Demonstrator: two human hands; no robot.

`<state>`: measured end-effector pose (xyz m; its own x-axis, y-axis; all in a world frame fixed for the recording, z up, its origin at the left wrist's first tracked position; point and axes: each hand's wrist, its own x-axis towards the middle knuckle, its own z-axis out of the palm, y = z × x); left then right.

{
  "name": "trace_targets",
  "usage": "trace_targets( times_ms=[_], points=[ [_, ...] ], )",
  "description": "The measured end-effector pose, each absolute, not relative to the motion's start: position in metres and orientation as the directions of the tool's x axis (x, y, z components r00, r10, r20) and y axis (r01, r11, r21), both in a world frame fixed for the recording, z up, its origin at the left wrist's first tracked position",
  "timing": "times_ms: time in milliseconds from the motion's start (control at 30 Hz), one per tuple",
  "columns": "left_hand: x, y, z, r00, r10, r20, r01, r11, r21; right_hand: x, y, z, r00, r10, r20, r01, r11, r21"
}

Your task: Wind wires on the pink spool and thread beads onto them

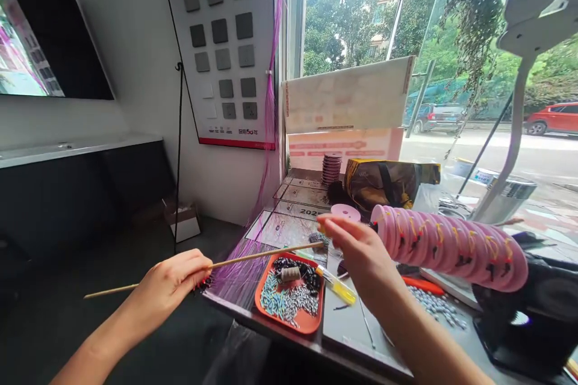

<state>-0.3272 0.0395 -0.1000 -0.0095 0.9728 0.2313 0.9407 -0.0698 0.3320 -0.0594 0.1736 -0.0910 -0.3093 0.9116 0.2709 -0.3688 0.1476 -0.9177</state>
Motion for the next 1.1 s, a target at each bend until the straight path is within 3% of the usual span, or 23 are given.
trace_targets(
  times_ms=[100,167,500,733,900,1100],
  points=[
    [-0.318,0.037,-0.098,-0.010,0.971,0.239,0.943,-0.071,0.326,-0.038,0.161,-0.119,-0.419,0.907,0.036,-0.581,-0.237,-0.779],
    [-0.312,0.038,-0.097,-0.002,0.971,0.241,0.946,-0.076,0.315,-0.036,0.160,-0.127,-0.437,0.900,-0.010,-0.656,-0.326,-0.680],
    [-0.302,0.049,-0.101,0.011,0.957,0.291,0.937,-0.112,0.332,-0.042,0.151,-0.120,-0.306,0.950,-0.064,-0.758,-0.284,-0.587],
    [-0.292,0.045,-0.099,-0.047,0.949,0.313,0.919,-0.082,0.387,-0.036,0.146,-0.112,-0.131,0.990,-0.048,-0.743,-0.131,-0.656],
    [-0.274,0.044,-0.097,-0.015,0.953,0.303,0.922,-0.104,0.373,-0.044,0.140,-0.125,-0.182,0.983,-0.037,-0.729,-0.160,-0.666],
    [-0.233,0.052,-0.100,0.156,0.946,0.283,0.955,-0.218,0.201,-0.076,0.113,-0.149,-0.390,0.919,0.058,-0.617,-0.214,-0.758]
  ],
)
